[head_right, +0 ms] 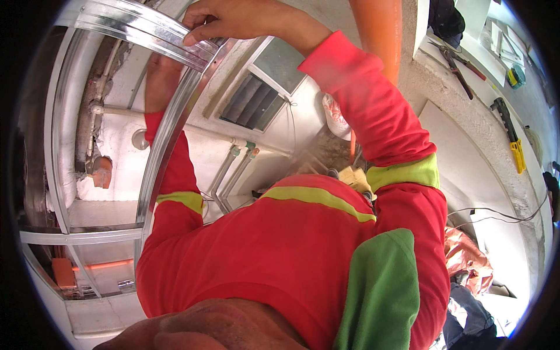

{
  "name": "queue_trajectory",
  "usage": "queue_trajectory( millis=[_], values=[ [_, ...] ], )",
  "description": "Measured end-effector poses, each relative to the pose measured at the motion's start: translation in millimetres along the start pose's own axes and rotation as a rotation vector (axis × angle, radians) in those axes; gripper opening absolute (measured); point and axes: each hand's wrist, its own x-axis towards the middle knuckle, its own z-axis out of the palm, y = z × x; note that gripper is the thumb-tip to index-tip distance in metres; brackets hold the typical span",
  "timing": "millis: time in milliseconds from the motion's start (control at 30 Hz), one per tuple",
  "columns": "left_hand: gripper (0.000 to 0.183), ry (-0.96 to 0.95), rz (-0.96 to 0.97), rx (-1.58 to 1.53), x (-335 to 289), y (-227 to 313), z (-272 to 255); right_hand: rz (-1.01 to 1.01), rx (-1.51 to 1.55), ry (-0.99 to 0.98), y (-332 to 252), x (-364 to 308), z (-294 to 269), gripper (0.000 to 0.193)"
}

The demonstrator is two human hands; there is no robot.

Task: The person assembles a metal frame on the ceiling using a manual pipe bender to shape metal rods and a power drill to secure them. The person also handles electrical tape and a power strip while working on the ceiling structure.

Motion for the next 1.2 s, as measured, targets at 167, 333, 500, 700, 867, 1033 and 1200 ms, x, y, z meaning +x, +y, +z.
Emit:
queue_trajectory(
  millis=[167, 333, 500, 700, 867, 1033, 1200],
  values=[
    [0.089, -0.316, 0.305, -0.149, 48.2, 18.6, -4.1, -0.099, -0.098, 0.22, -8.5, -18.9, 3.2, 0.032],
    [0.063, -0.398, 0.258, -0.45, 61.7, 11.5, 5.9, 0.372, 0.105, 0.356, -8.8, -117.2, 55.9, 0.02],
    [0.046, -0.383, 0.245, -0.489, 62.4, 5.6, 4.1, 0.433, 0.281, 0.32, 6.7, -139.4, 123.4, 0.018],
    [0.053, -0.447, 0.25, -0.516, 71.3, 2.7, 0.3, 0.494, 0.775, 0.327, -20.0, -104.9, 137.5, 0.032],
    [0.07, -0.542, 0.268, -0.469, 75.2, 3.7, -2.1, 0.362, 1.168, 0.348, -20.3, -59.2, 160.6, 0.041],
    [0.084, -0.699, 0.308, -0.44, 96.1, 26.0, -3.2, 0.402, 1.165, 0.437, -27.0, -53.5, 168.9, 0.039],
    [0.09, -1.22, 0.35, -0.858, 139.5, 26.9, 3.6, 0.488, 1.055, 0.459, -39.6, -51.0, 160.9, 0.044]
  ],
)
